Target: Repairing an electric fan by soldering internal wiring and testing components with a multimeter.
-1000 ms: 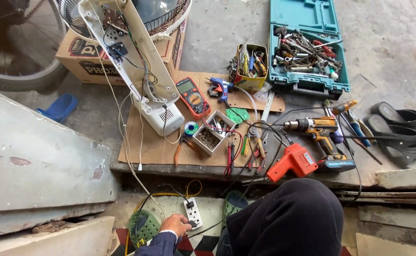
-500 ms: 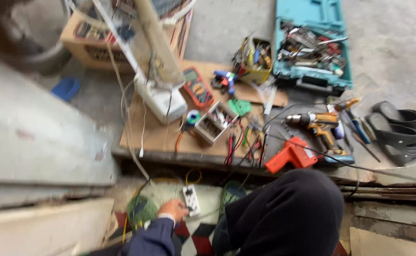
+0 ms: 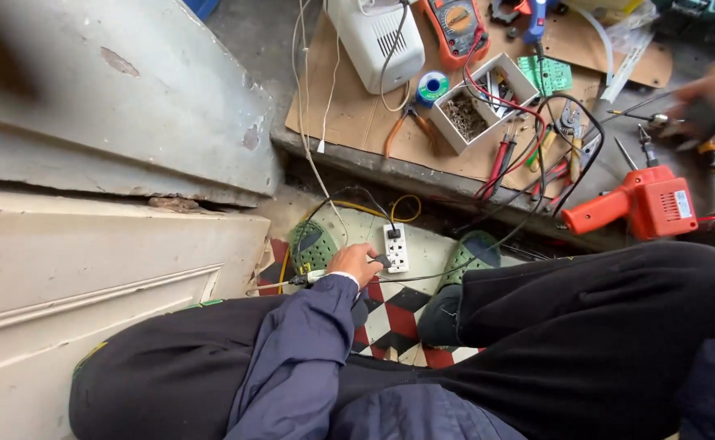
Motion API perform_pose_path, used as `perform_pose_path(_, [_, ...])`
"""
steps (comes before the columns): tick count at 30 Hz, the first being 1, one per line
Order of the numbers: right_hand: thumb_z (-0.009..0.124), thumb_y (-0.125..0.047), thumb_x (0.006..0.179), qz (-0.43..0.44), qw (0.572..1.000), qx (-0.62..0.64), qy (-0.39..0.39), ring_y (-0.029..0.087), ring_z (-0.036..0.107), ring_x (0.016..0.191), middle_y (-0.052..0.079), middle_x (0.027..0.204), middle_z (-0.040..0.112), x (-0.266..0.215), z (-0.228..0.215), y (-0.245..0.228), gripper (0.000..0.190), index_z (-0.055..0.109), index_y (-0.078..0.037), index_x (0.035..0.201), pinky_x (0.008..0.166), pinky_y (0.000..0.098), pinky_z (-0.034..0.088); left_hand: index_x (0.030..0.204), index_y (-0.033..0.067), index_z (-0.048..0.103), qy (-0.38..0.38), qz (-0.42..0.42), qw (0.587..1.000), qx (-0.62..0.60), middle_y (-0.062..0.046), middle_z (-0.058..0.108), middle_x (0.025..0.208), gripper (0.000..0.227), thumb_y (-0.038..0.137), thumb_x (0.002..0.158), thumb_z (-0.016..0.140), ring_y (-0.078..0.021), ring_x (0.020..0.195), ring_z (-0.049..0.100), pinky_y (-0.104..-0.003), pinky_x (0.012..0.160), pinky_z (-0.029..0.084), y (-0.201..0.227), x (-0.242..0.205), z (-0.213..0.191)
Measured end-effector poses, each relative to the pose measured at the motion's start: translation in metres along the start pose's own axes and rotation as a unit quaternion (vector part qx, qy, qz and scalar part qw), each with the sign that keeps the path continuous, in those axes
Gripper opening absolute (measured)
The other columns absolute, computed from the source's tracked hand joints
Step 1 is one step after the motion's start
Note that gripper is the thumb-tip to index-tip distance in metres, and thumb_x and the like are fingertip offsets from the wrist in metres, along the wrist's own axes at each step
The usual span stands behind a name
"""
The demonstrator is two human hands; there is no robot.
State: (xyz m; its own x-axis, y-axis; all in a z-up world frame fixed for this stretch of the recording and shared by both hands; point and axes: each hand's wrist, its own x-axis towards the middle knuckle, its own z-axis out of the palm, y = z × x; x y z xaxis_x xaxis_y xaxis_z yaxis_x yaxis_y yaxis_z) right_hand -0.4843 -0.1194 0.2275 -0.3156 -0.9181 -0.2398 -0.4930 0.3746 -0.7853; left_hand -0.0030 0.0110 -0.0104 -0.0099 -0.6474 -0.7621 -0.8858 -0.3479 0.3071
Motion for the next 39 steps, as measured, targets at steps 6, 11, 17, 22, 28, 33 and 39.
perform_pose_path(6, [0.051, -0.003, 0.145, -0.238, 0.970, -0.044, -0.033, 0.034, 0.072, 0.112, 0.025, 0.130, 0.069, -0.061, 0.012, -0.043, 0.012, 0.049, 0.009, 0.147, 0.104, 0.0411, 0.060, 0.114, 0.0212, 0.079, 0.013, -0.010, 0.999, 0.037, -0.013, 0.081, 0.123, 0.028, 0.042, 0.102, 0.066, -0.0380, 0.114, 0.072, -0.052, 0.101, 0.054, 0.018, -0.007, 0.008])
perform_pose_path(11, [0.049, -0.007, 0.145, -0.200, 0.979, -0.017, -0.035, 0.031, 0.070, 0.116, 0.024, 0.130, 0.067, -0.066, 0.007, -0.030, 0.013, 0.049, 0.006, 0.147, 0.106, 0.0388, 0.057, 0.096, 0.0167, 0.077, 0.017, -0.011, 0.998, 0.056, -0.014, 0.082, 0.108, 0.032, 0.044, 0.107, 0.066, -0.0388, 0.100, 0.073, -0.053, 0.093, 0.056, 0.022, -0.007, 0.016])
perform_pose_path(17, [0.051, -0.009, 0.143, -0.206, 0.978, -0.004, -0.029, 0.027, 0.071, 0.115, 0.020, 0.130, 0.068, -0.072, 0.005, -0.038, 0.014, 0.051, 0.005, 0.147, 0.107, 0.0355, 0.055, 0.097, 0.0205, 0.080, 0.005, -0.018, 0.998, 0.054, -0.010, 0.083, 0.108, 0.031, 0.046, 0.105, 0.065, -0.0358, 0.102, 0.073, -0.050, 0.094, 0.056, 0.026, -0.004, 0.017])
perform_pose_path(22, [0.051, -0.006, 0.140, -0.206, 0.978, -0.030, -0.021, 0.027, 0.071, 0.114, 0.020, 0.130, 0.070, -0.076, 0.007, -0.047, 0.013, 0.051, 0.006, 0.144, 0.105, 0.0351, 0.053, 0.104, 0.0193, 0.079, 0.036, -0.009, 0.999, 0.030, -0.010, 0.083, 0.106, 0.030, 0.046, 0.107, 0.065, -0.0330, 0.100, 0.073, -0.049, 0.092, 0.057, 0.030, -0.007, 0.010])
perform_pose_path(28, [0.054, -0.009, 0.136, -0.167, 0.986, -0.017, -0.011, 0.026, 0.073, 0.114, 0.017, 0.126, 0.070, -0.081, 0.010, -0.057, 0.011, 0.051, 0.000, 0.142, 0.103, 0.0342, 0.056, 0.113, 0.0171, 0.082, 0.056, -0.020, 0.997, 0.042, -0.014, 0.083, 0.112, 0.030, 0.043, 0.107, 0.068, -0.0363, 0.107, 0.075, -0.049, 0.098, 0.059, 0.036, 0.003, 0.004])
perform_pose_path(33, [0.054, -0.011, 0.134, -0.150, 0.989, -0.002, -0.008, 0.022, 0.072, 0.114, 0.014, 0.127, 0.070, -0.083, 0.010, -0.056, 0.012, 0.052, -0.002, 0.141, 0.103, 0.0328, 0.055, 0.088, 0.0160, 0.074, 0.067, -0.004, 0.995, 0.071, -0.012, 0.081, 0.093, 0.029, 0.038, 0.105, 0.069, -0.0354, 0.090, 0.073, -0.051, 0.091, 0.058, 0.033, 0.018, 0.019])
perform_pose_path(39, [0.054, -0.006, 0.136, -0.168, 0.986, -0.010, -0.008, 0.025, 0.072, 0.114, 0.018, 0.127, 0.070, -0.089, 0.009, -0.064, 0.011, 0.051, 0.002, 0.142, 0.104, 0.0336, 0.056, 0.069, 0.0161, 0.061, 0.042, -0.047, 0.996, 0.062, -0.004, 0.068, 0.077, 0.045, 0.037, 0.107, 0.070, -0.0269, 0.076, 0.065, -0.045, 0.082, 0.057, 0.051, 0.015, 0.009])
